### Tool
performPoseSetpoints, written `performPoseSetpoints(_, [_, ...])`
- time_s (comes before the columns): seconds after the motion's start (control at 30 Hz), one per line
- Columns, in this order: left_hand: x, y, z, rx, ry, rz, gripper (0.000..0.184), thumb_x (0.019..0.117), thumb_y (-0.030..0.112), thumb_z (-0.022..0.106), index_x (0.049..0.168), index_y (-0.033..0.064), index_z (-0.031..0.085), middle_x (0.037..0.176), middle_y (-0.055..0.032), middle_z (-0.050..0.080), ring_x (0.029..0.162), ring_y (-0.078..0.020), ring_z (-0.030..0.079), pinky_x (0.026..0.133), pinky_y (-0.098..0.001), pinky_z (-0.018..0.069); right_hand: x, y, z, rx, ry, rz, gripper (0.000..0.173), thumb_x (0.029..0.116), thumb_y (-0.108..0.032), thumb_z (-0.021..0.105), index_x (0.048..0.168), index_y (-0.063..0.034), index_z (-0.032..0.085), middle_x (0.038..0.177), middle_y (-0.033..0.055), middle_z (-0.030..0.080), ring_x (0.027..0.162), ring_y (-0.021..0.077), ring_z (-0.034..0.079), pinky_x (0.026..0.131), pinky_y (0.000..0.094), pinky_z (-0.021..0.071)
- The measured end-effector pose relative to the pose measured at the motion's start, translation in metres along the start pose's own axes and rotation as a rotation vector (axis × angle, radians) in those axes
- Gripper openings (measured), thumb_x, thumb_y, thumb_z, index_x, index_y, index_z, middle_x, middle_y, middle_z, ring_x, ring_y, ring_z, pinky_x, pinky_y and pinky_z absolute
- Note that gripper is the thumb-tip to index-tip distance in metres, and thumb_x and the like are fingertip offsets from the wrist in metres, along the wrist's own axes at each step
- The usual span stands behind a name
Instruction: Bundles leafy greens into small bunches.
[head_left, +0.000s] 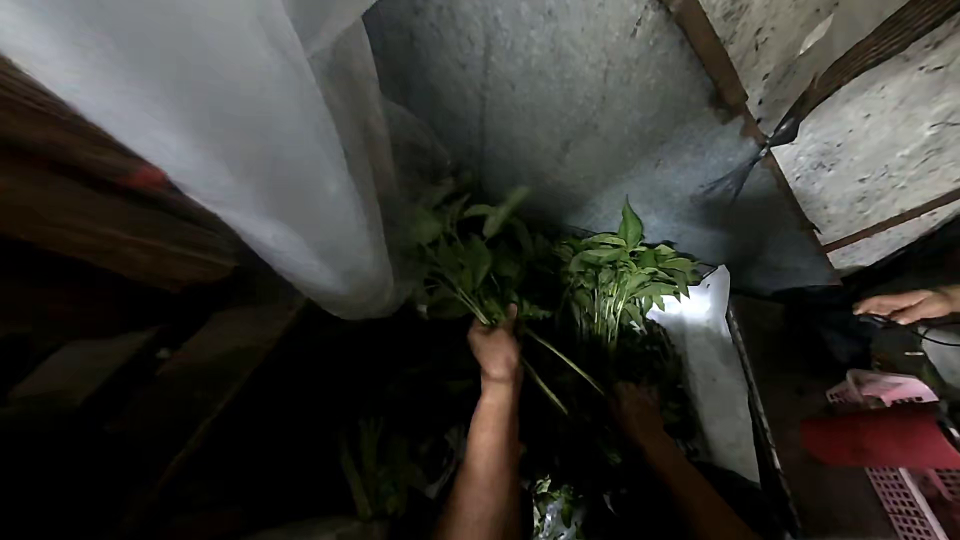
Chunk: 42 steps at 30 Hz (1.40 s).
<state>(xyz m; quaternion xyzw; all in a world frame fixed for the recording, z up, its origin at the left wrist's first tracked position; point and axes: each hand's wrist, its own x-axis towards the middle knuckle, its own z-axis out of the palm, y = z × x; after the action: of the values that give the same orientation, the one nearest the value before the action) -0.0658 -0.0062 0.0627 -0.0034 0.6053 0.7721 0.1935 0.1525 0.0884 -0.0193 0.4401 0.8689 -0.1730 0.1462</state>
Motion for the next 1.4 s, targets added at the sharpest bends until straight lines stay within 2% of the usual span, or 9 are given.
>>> performPoseSetpoints(0.23, [-0.013, -0.013, 0.016, 0.075, -0.125, -0.063, 0.02, 0.0964, 0.007, 0.07, 0.113, 0.0, 0.062, 0.075, -0.0071, 0.065, 0.052, -0.0109, 0.056, 0.046, -0.024, 0.0468, 0.0, -0.027, -0.009, 0.841, 0.251, -0.46, 0.052, 0.1064, -0.025, 0.046, 0.149, 0.0038, 0.045, 0.149, 0.0204, 0.053, 0.138, 0.025, 0.052, 0.116, 0.0398, 0.043])
performPoseSetpoints(0.37, [-0.017, -0.015, 0.022, -0.083, -0.175, -0.133, 0.017, 0.098, 0.004, 0.066, 0.113, -0.0002, 0.059, 0.072, -0.0076, 0.062, 0.05, -0.0109, 0.054, 0.044, -0.0227, 0.0454, 0.001, -0.07, -0.021, 0.88, 0.21, -0.4, 0.033, 0.1086, -0.018, 0.041, 0.122, 0.0035, 0.063, 0.099, 0.0133, 0.068, 0.089, 0.016, 0.064, 0.083, 0.0333, 0.054])
performPoseSetpoints(0.57, [-0.019, -0.02, 0.021, -0.101, -0.29, -0.175, 0.005, 0.0992, -0.003, 0.059, 0.095, -0.0005, 0.06, 0.067, -0.0066, 0.062, 0.048, -0.0094, 0.053, 0.044, -0.0212, 0.0452, 0.01, -0.094, -0.021, 0.902, 0.238, -0.413, 0.037, 0.1077, -0.016, 0.047, 0.132, 0.008, 0.058, 0.125, 0.0222, 0.066, 0.117, 0.025, 0.064, 0.105, 0.0385, 0.0494])
performPoseSetpoints(0.7, [-0.02, -0.017, 0.022, -0.073, -0.293, -0.147, 0.004, 0.1014, -0.002, 0.056, 0.101, 0.0008, 0.058, 0.073, -0.0047, 0.062, 0.053, -0.0091, 0.055, 0.048, -0.0218, 0.0485, 0.016, -0.093, -0.015, 1.042, 0.202, -0.476, 0.034, 0.1078, -0.011, 0.045, 0.131, 0.0099, 0.058, 0.119, 0.0209, 0.067, 0.111, 0.0187, 0.064, 0.102, 0.0316, 0.0496])
performPoseSetpoints(0.83, [-0.02, -0.02, 0.019, 0.052, -0.341, -0.097, 0.016, 0.0954, -0.002, 0.066, 0.111, -0.0013, 0.062, 0.092, -0.0074, 0.068, 0.076, -0.0117, 0.067, 0.07, -0.0273, 0.0586, 0.013, -0.097, -0.029, 0.728, 0.24, -0.341, 0.038, 0.1092, -0.02, 0.042, 0.132, 0.0061, 0.057, 0.112, 0.023, 0.069, 0.105, 0.0322, 0.069, 0.095, 0.0468, 0.0541])
performPoseSetpoints(1.03, [-0.024, -0.02, 0.02, 0.349, -0.288, -0.119, 0.019, 0.1046, 0.013, 0.058, 0.111, -0.0048, 0.062, 0.087, -0.0082, 0.071, 0.077, -0.0136, 0.069, 0.074, -0.0316, 0.0582, 0.022, -0.086, -0.022, 0.813, 0.208, -0.543, 0.037, 0.1028, -0.011, 0.051, 0.133, 0.0089, 0.06, 0.136, 0.0226, 0.062, 0.129, 0.0255, 0.058, 0.113, 0.0371, 0.044])
performPoseSetpoints(1.17, [-0.013, -0.02, 0.018, 0.119, -0.141, -0.079, 0.015, 0.1094, 0.016, 0.049, 0.108, 0.0017, 0.053, 0.059, -0.0011, 0.051, 0.044, -0.0104, 0.051, 0.043, -0.0257, 0.0478, 0.068, -0.048, -0.018, 1.019, 0.337, -0.156, 0.045, 0.1053, -0.021, 0.056, 0.14, 0.0073, 0.05, 0.131, 0.0254, 0.061, 0.119, 0.0273, 0.064, 0.103, 0.0386, 0.0526])
performPoseSetpoints(1.33, [-0.01, -0.013, 0.017, 0.03, -0.16, -0.185, 0.018, 0.1072, 0.018, 0.054, 0.093, 0.008, 0.052, 0.052, 0.0043, 0.039, 0.039, -0.0063, 0.036, 0.037, -0.0216, 0.0348, 0.125, -0.006, -0.005, 0.913, 0.222, 0.367, 0.062, 0.1024, -0.022, 0.063, 0.154, -0.0012, 0.035, 0.148, 0.0264, 0.05, 0.136, 0.0388, 0.052, 0.113, 0.0515, 0.043])
performPoseSetpoints(1.4, [-0.011, -0.013, 0.02, 0.012, -0.169, -0.22, 0.02, 0.1053, 0.016, 0.058, 0.088, 0.008, 0.052, 0.051, 0.0045, 0.039, 0.038, -0.0059, 0.035, 0.037, -0.0209, 0.0342, 0.121, -0.005, -0.006, 0.972, 0.121, 0.365, 0.046, 0.1067, -0.026, 0.056, 0.143, 0.0018, 0.051, 0.138, 0.0248, 0.059, 0.127, 0.0352, 0.058, 0.108, 0.0496, 0.0461])
